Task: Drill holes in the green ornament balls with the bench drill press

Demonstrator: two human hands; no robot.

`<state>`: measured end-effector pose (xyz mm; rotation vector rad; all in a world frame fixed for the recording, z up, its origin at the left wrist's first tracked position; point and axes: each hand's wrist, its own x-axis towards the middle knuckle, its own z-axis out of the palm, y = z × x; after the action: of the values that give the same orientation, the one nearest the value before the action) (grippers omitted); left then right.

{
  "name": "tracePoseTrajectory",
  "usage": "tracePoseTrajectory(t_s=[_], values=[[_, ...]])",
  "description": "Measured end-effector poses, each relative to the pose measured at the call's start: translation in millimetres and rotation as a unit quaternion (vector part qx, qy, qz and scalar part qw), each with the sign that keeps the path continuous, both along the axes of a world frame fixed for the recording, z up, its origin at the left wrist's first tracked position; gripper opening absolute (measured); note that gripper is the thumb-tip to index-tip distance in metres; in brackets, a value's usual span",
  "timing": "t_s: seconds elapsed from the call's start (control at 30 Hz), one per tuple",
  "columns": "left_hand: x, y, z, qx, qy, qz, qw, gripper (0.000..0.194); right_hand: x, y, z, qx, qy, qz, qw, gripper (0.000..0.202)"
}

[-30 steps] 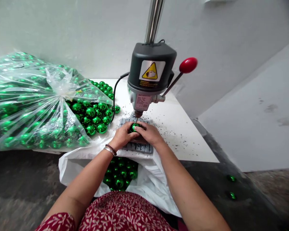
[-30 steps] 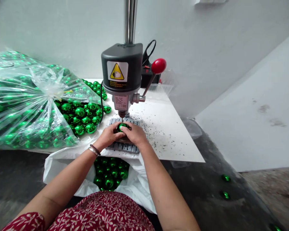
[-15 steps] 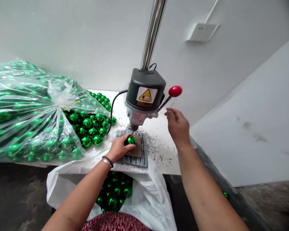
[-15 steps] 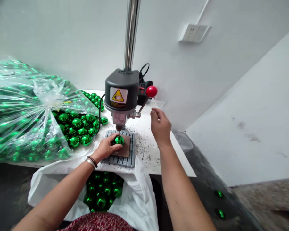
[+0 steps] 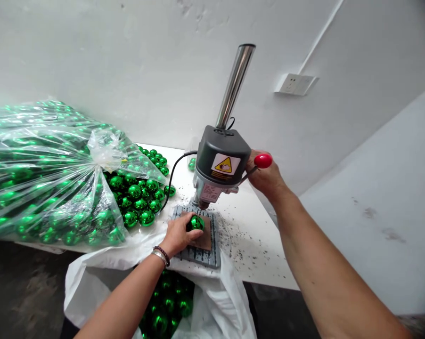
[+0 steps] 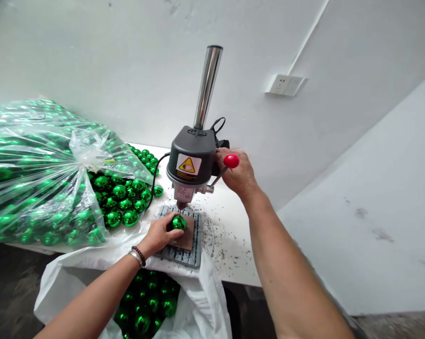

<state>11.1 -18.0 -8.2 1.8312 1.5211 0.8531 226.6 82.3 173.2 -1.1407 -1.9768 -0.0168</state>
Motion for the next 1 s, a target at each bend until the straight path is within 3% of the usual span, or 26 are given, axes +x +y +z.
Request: tracePoseTrajectory(t_s=[0.4, 0.5, 0.63, 0.8, 1.0], values=[[-1, -1, -2.4, 0.007, -0.002, 0.001, 1.000, 0.054, -6, 5, 4.0, -0.040, 0.003, 0.040, 0.998, 0.058], [-1, -1, -2.8, 0.010, -0.001, -0.003, 1.000, 0.053, 2, 0, 6.3, -0.044, 0.055, 0.004, 0.997, 0.056], [-2, 0, -3.3, 0.013, 0.003, -0.007, 1.000, 0.051, 10, -25, 20.1, -0.050, 0.164, -0.063, 0.983, 0.072], [-1, 0, -1.4, 0.012, 0.023, -0.002, 1.000, 0.048, -7, -62, 40.2, -0.078, 0.071, -0.113, 0.988, 0.063], [-2, -1, 0.7, 0.012, 0.022, -0.010, 1.000, 0.045, -34, -66, 47.6, -0.086, -0.001, -0.224, 0.971, 0.030]])
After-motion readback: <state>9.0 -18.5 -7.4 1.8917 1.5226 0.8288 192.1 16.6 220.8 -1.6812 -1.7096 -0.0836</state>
